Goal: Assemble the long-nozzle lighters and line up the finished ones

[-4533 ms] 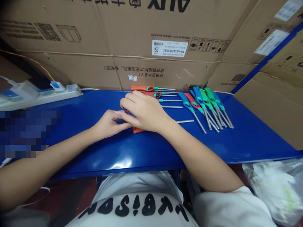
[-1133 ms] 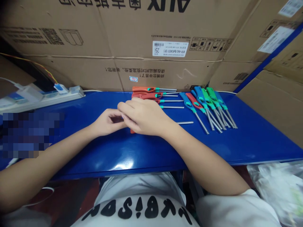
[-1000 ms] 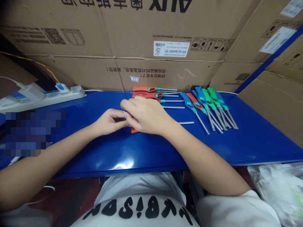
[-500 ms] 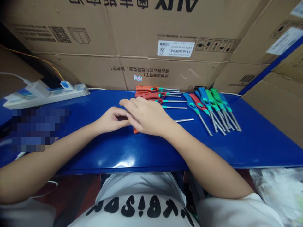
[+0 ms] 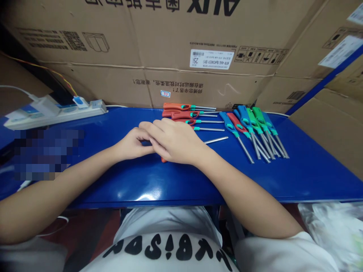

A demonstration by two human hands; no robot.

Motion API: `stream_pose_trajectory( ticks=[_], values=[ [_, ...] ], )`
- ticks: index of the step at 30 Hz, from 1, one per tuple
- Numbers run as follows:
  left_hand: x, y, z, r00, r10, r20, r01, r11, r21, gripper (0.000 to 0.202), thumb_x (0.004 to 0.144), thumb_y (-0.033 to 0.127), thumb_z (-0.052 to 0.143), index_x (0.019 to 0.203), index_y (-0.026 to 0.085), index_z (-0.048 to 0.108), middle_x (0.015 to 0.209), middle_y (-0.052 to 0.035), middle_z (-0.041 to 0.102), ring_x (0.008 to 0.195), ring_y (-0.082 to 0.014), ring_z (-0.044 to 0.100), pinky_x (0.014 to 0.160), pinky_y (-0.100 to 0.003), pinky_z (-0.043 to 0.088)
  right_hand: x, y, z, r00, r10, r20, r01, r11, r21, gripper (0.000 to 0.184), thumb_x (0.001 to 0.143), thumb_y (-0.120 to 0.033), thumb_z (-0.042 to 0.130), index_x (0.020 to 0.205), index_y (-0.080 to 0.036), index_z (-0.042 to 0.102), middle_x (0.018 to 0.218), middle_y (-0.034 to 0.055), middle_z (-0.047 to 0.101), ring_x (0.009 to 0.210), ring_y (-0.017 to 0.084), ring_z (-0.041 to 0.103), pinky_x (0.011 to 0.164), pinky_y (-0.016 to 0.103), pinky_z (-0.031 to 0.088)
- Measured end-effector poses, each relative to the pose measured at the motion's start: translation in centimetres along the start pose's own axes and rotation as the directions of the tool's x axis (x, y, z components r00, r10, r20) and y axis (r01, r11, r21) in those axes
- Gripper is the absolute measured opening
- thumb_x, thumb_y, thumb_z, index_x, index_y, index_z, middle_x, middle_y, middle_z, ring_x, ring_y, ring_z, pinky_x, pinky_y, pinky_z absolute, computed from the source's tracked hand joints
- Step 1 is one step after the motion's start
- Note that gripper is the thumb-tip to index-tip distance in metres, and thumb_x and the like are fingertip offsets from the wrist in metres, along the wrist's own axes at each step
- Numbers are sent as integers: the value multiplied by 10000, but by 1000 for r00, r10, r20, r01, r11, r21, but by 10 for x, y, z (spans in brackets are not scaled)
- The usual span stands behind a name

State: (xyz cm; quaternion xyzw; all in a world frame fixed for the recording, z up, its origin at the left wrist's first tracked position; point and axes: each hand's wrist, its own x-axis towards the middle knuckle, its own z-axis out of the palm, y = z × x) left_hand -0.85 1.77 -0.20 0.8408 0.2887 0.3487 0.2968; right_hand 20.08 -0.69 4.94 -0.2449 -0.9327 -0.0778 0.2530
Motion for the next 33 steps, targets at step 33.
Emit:
stream_pose_trajectory(
  ticks=[33],
  values=[
    [-2,11,5,955,50,294,-92,987,132,183,882,283,710,1032,178,719,1048,-68,770,929,-206,733,823,-297,565,-4,11,-6,967,179,-184,-135,964,227,234,961,-219,508,1191,-176,524,982,63,706,764,166,647,683,294,473]
  ],
)
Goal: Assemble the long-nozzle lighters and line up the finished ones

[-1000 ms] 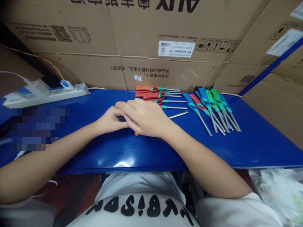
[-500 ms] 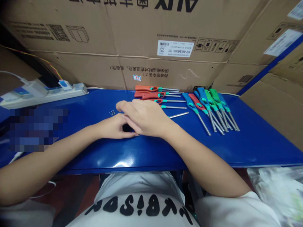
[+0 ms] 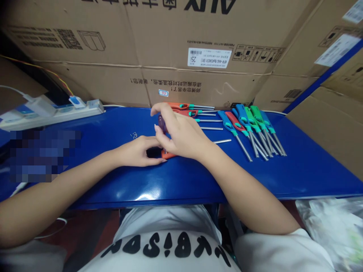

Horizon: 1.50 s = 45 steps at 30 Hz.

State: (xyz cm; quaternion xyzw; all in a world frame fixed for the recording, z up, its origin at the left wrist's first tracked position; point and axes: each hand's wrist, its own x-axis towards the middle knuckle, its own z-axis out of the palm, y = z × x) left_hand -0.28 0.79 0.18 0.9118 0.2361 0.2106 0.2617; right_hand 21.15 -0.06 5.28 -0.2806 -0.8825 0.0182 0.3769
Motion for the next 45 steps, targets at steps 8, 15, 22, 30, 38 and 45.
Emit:
stream_pose_trajectory(
  ticks=[8,15,22,30,38,45],
  values=[
    [0,1,0,999,-14,-29,13,1000,-15,159,857,238,714,1007,184,715,984,-49,765,885,-194,724,813,-290,557,0,5,1,999,25,31,-26,999,40,162,994,-308,571,1101,-185,569,913,35,700,756,153,634,670,264,447],
    [1,-2,1,999,21,-42,-20,1000,17,206,864,259,717,1053,177,720,1024,-66,775,929,-217,733,843,-309,565,-1,2,9,996,-26,82,31,998,-63,174,1006,-316,561,1098,-172,592,967,60,728,803,170,669,728,275,470],
    [1,-1,0,999,28,-28,-27,1000,15,210,876,266,711,1066,175,715,1045,-72,774,935,-217,736,838,-306,569,-2,3,9,998,-29,55,32,998,-55,187,1008,-325,560,1104,-169,598,959,49,726,797,163,673,726,272,475],
    [1,-4,0,998,49,-27,-47,998,47,223,881,266,720,1085,175,712,1062,-74,772,962,-221,732,868,-310,566,-2,2,9,996,-53,72,59,994,-92,175,1007,-304,559,1098,-160,601,946,49,724,805,169,676,724,275,473],
    [0,-4,0,998,50,-30,-49,998,47,227,889,263,718,1093,164,709,1067,-78,773,965,-226,735,868,-316,574,-2,2,9,997,-44,66,50,994,-95,164,1006,-314,557,1095,-180,589,932,40,725,806,170,678,720,271,467],
    [0,-5,0,999,43,-22,-42,998,51,254,899,290,711,1121,166,706,1091,-79,772,976,-228,739,873,-323,577,-2,2,10,996,-59,61,66,990,-128,192,1014,-323,545,1109,-167,603,929,38,727,810,172,679,712,273,453]
  ],
)
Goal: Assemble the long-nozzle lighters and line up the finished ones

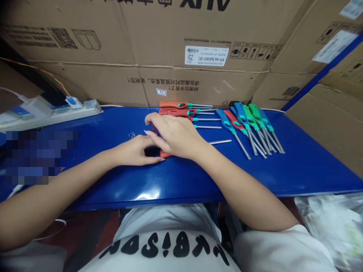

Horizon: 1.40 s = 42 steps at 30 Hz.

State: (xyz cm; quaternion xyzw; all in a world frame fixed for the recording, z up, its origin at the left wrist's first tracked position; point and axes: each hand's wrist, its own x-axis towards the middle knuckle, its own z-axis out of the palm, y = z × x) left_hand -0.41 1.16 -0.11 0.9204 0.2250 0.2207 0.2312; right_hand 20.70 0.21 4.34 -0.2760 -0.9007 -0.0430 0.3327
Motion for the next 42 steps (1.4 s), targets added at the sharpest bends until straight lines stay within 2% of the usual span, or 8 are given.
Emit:
stream_pose_trajectory(
  ticks=[10,15,22,24,28,33,37,42],
  values=[
    [0,0,0,1000,-6,-2,6,1000,-10,285,903,299,715,1159,173,705,1110,-79,771,998,-232,738,894,-331,579,2,0,0,1000,-3,10,4,999,-52,237,1019,-348,538,1104,-149,636,944,53,750,821,184,686,712,285,445],
    [1,1,0,1000,-12,6,12,1000,-26,289,906,291,698,1170,174,702,1114,-83,767,1030,-239,729,921,-350,574,2,-2,-1,999,15,-40,-19,994,-107,372,1040,-489,499,1022,-160,672,883,66,761,813,201,699,716,299,451],
    [1,0,0,1000,-1,-5,1,1000,-6,215,890,301,716,1053,162,702,1036,-77,774,934,-223,742,823,-306,578,2,-2,-9,993,-111,36,112,994,-9,342,1025,-192,389,1246,-87,629,1171,148,740,1082,232,681,912,345,509],
    [2,0,0,1000,1,-8,-1,1000,-3,223,892,311,716,1062,166,700,1039,-76,774,937,-224,743,830,-309,579,3,-1,-10,994,-91,65,94,995,-46,382,1019,-200,378,1293,-61,605,1171,169,729,1072,251,671,893,363,507],
    [2,0,1,1000,8,-15,-8,1000,-11,221,902,295,700,1091,179,700,1057,-67,773,967,-222,739,873,-319,575,5,-2,-13,990,24,140,-8,994,-110,346,1054,-344,395,1078,-135,671,988,133,733,923,253,658,777,350,478],
    [2,-1,2,1000,13,-25,-13,1000,-7,218,890,308,717,1064,178,702,1033,-61,769,937,-211,738,844,-299,578,5,-4,-16,989,-57,133,60,998,-23,320,974,-198,417,1202,-110,623,1129,153,713,1025,256,634,824,358,476],
    [2,-1,2,1000,-1,-13,1,1000,-20,256,895,294,707,1126,183,699,1077,-67,769,983,-221,736,892,-326,580,5,-3,-17,987,8,162,8,995,-96,320,1024,-337,428,1079,-131,667,1013,145,725,941,265,649,781,366,480],
    [1,-2,3,999,16,-37,-16,1000,-11,225,884,304,730,1072,183,705,1027,-67,775,927,-218,746,832,-309,587,6,-6,-14,992,-11,125,12,1000,-5,327,963,-169,418,1234,-139,600,1172,134,718,1062,248,655,852,359,498]
  ],
)
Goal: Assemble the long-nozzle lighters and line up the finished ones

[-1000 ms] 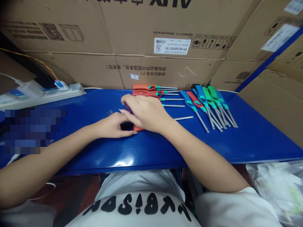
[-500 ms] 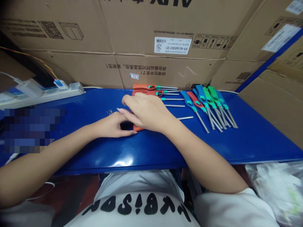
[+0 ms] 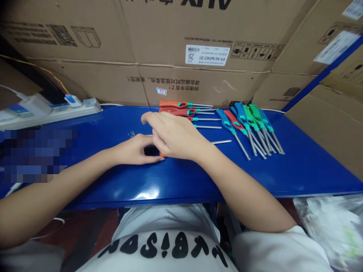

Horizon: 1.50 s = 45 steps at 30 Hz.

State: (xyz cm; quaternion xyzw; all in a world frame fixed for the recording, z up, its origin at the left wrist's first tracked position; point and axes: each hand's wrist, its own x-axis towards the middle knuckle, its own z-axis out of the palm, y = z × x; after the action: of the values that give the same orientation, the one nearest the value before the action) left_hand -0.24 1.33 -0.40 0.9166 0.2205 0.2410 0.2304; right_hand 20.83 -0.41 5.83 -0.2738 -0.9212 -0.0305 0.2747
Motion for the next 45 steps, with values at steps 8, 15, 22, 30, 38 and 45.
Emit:
stream_pose_trajectory(
  ticks=[8,15,22,30,38,45],
  values=[
    [0,1,-1,1000,-2,11,2,1000,-10,226,889,300,728,1078,178,704,1031,-70,777,935,-216,747,842,-305,587,0,-5,-1,991,124,41,-126,991,42,230,1005,-265,455,1165,-168,590,1059,95,735,957,231,681,798,325,483],
    [0,-1,0,1000,5,3,-5,1000,-19,247,889,308,728,1097,178,696,1036,-67,772,943,-217,741,858,-316,583,0,-6,-4,988,148,44,-150,988,48,227,1001,-321,489,1103,-161,613,1037,113,740,946,245,679,790,334,471],
    [0,1,-1,1000,9,0,-9,1000,-9,207,882,309,731,1036,174,698,977,-62,765,867,-200,735,777,-286,582,-2,-4,-6,997,71,29,-74,990,118,293,888,-167,489,1166,-155,585,1104,113,714,984,243,659,823,352,484],
    [0,0,0,1000,12,-5,-12,1000,-12,219,883,288,732,1071,179,703,1004,-56,775,909,-203,738,847,-304,586,-1,-4,-5,993,101,68,-110,982,151,198,976,-261,506,1137,-179,587,1076,93,729,942,220,678,806,326,491],
    [1,0,0,1000,-11,4,11,1000,-8,245,886,317,729,1082,172,703,1017,-69,771,926,-220,739,833,-311,586,-1,-4,-6,997,27,67,-35,992,118,293,1012,-308,476,1248,-155,557,1195,141,713,1083,262,681,921,397,516],
    [0,1,-1,1000,4,4,-4,1000,-20,216,885,315,728,1051,180,701,961,-57,772,848,-201,732,784,-295,574,-3,1,-2,1000,-15,0,15,990,140,302,1005,-235,431,1291,-161,491,1268,153,671,1113,252,658,941,404,518]
  ],
)
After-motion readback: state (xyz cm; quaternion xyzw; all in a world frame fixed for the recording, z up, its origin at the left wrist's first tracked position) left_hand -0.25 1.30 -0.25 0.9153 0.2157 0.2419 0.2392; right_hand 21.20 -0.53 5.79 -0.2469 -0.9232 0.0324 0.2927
